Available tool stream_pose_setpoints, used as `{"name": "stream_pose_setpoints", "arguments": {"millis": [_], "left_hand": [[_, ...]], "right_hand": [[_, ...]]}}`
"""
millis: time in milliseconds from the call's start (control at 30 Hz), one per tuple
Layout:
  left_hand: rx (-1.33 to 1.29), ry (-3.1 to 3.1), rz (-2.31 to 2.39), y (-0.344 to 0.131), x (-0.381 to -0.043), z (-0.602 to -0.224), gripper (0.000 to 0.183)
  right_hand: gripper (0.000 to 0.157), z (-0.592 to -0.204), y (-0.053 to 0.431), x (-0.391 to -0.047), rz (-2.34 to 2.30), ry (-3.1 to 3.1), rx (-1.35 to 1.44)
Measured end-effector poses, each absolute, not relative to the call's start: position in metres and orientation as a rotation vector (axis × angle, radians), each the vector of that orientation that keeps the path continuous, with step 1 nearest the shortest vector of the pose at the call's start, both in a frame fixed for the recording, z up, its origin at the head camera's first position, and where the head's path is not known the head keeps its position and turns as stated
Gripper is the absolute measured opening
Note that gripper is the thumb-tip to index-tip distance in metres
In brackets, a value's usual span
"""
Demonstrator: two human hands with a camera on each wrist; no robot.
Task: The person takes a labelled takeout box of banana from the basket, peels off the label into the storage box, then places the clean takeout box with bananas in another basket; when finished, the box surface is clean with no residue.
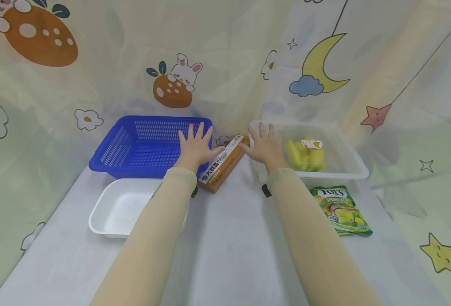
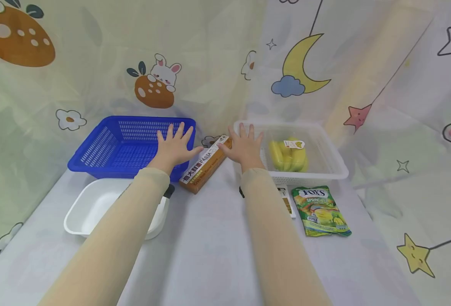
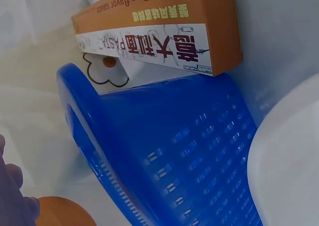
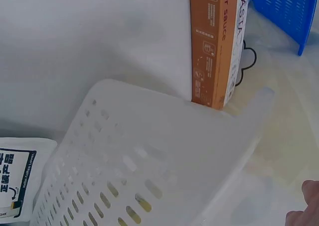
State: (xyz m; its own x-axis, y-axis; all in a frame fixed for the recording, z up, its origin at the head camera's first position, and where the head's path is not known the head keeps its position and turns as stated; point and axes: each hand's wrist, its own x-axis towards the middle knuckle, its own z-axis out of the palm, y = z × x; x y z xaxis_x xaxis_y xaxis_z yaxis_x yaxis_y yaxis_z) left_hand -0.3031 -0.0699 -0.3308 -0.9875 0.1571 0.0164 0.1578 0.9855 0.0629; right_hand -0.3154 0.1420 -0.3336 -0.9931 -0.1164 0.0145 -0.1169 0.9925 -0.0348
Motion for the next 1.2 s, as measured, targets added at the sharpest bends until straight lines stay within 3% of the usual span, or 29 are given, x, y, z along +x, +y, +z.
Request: {"name": "stream_pose_setpoints", "arguments": {"millis": [667,1200], "left_hand": [[-0.299,-3.110,-0.157,-0.055,-0.302,-0.331,0.085],[-0.506,-3.119,-0.392,0.035,-0.290,-0.360,0.086]], "right_hand": [[0.076,-0.327,0.162,-0.315,0.017,-3.115,0.178],[0.087,-0.319,0.292,-0.290,-0.005,-3.152,-0.014]]}}
